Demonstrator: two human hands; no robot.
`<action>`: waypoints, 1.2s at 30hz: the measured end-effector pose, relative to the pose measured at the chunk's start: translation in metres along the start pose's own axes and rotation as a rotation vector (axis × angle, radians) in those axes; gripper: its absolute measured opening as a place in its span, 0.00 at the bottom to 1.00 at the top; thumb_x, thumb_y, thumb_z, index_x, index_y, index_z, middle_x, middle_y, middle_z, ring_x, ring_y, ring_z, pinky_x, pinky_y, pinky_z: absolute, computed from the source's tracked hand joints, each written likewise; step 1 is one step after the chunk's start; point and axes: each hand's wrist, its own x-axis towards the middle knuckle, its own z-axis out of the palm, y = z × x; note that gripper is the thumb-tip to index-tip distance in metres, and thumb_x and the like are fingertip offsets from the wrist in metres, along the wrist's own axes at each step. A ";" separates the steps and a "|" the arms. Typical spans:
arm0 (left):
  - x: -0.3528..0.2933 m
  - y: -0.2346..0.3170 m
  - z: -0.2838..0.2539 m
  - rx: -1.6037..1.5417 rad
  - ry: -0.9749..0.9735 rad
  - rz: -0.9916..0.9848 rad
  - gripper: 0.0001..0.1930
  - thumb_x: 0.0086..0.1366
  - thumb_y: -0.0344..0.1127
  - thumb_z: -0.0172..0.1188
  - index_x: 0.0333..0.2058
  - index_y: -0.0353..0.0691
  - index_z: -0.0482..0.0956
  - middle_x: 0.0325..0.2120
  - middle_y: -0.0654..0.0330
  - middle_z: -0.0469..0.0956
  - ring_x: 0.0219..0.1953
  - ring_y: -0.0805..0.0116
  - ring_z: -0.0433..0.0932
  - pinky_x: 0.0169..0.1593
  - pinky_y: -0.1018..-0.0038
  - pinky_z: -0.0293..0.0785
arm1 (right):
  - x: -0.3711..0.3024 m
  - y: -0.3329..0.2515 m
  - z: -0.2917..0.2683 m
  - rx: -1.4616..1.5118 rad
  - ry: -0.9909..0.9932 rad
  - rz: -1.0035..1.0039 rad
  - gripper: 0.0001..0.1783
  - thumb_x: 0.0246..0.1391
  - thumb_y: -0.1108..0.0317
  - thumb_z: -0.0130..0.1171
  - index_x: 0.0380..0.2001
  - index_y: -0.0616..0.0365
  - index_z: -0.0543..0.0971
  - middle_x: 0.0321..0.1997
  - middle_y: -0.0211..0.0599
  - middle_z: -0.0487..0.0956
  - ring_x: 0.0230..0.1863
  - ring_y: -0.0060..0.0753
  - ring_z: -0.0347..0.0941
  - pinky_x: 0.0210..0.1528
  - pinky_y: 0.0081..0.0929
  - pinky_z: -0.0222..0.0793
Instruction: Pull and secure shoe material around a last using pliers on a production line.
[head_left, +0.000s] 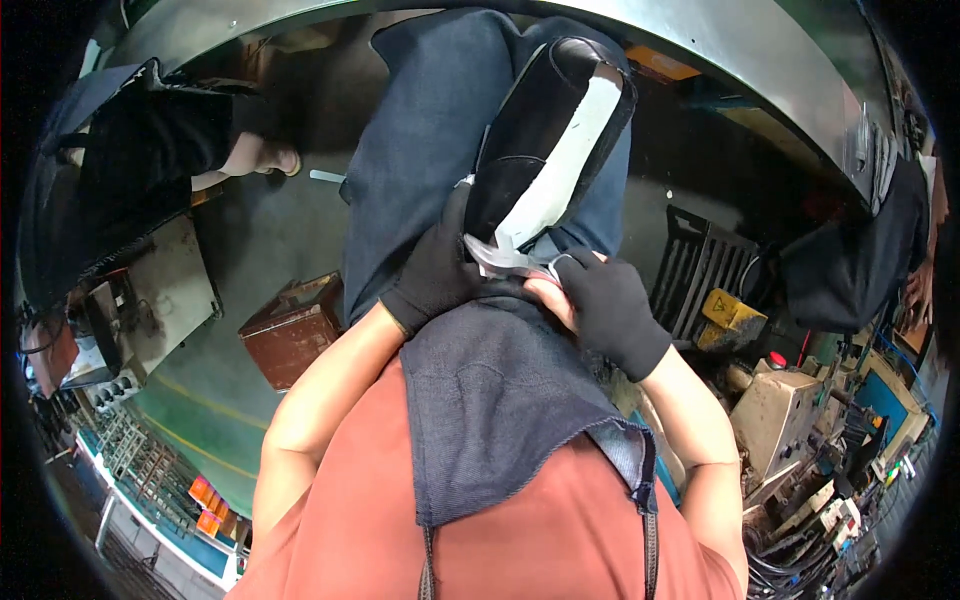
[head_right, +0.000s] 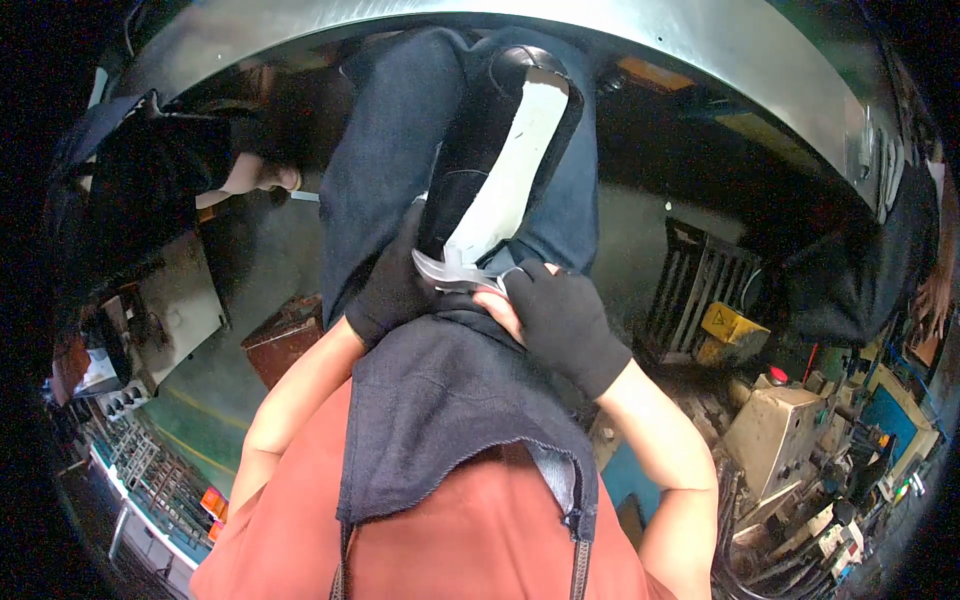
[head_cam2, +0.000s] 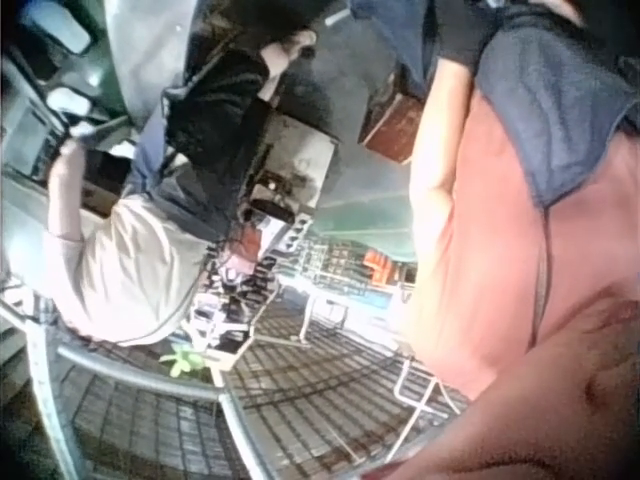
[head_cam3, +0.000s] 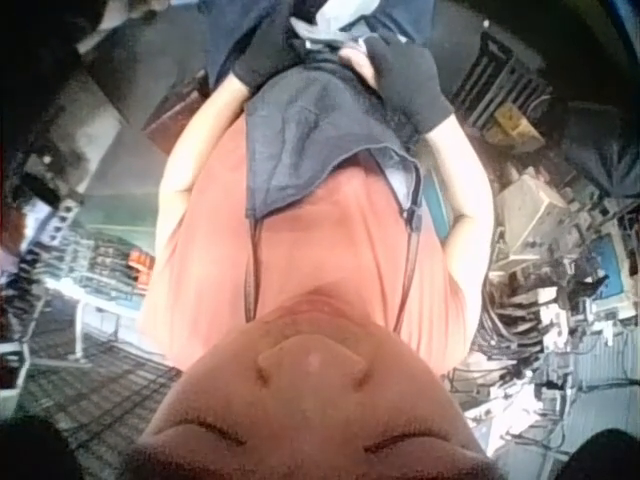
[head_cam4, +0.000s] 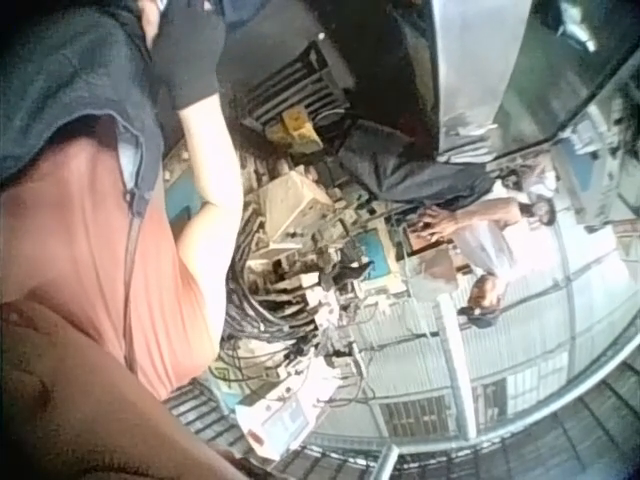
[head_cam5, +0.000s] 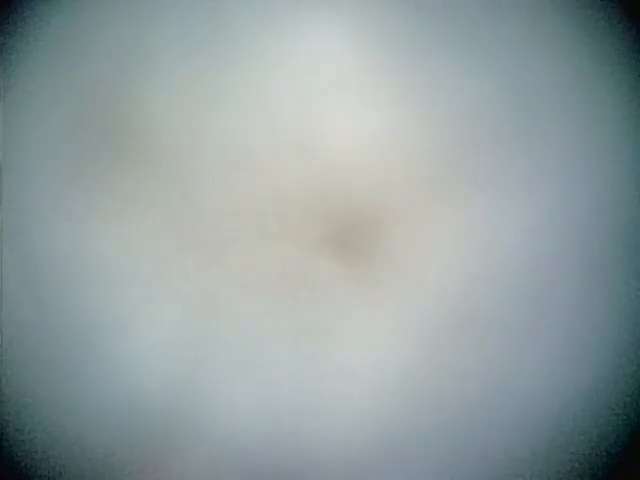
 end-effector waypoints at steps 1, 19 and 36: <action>0.000 0.000 -0.001 0.001 0.003 -0.002 0.52 0.54 0.43 0.73 0.66 0.28 0.45 0.57 0.37 0.67 0.60 0.47 0.70 0.59 0.64 0.69 | -0.004 -0.001 -0.002 0.000 -0.002 -0.003 0.23 0.54 0.46 0.61 0.23 0.56 0.75 0.28 0.40 0.76 0.29 0.41 0.76 0.28 0.37 0.71; 0.009 0.017 -0.024 -0.314 -0.040 -0.125 0.43 0.53 0.42 0.72 0.63 0.35 0.59 0.56 0.47 0.69 0.58 0.57 0.70 0.59 0.66 0.66 | -0.006 0.020 -0.004 0.694 -0.050 0.560 0.19 0.63 0.55 0.54 0.34 0.63 0.78 0.25 0.49 0.75 0.23 0.37 0.67 0.30 0.32 0.64; 0.027 0.027 0.003 -0.231 0.059 -0.034 0.49 0.55 0.43 0.69 0.66 0.27 0.49 0.61 0.38 0.61 0.65 0.48 0.63 0.65 0.64 0.59 | -0.044 0.033 -0.044 0.705 -0.127 0.457 0.22 0.65 0.51 0.52 0.35 0.63 0.78 0.24 0.32 0.75 0.27 0.19 0.67 0.31 0.24 0.67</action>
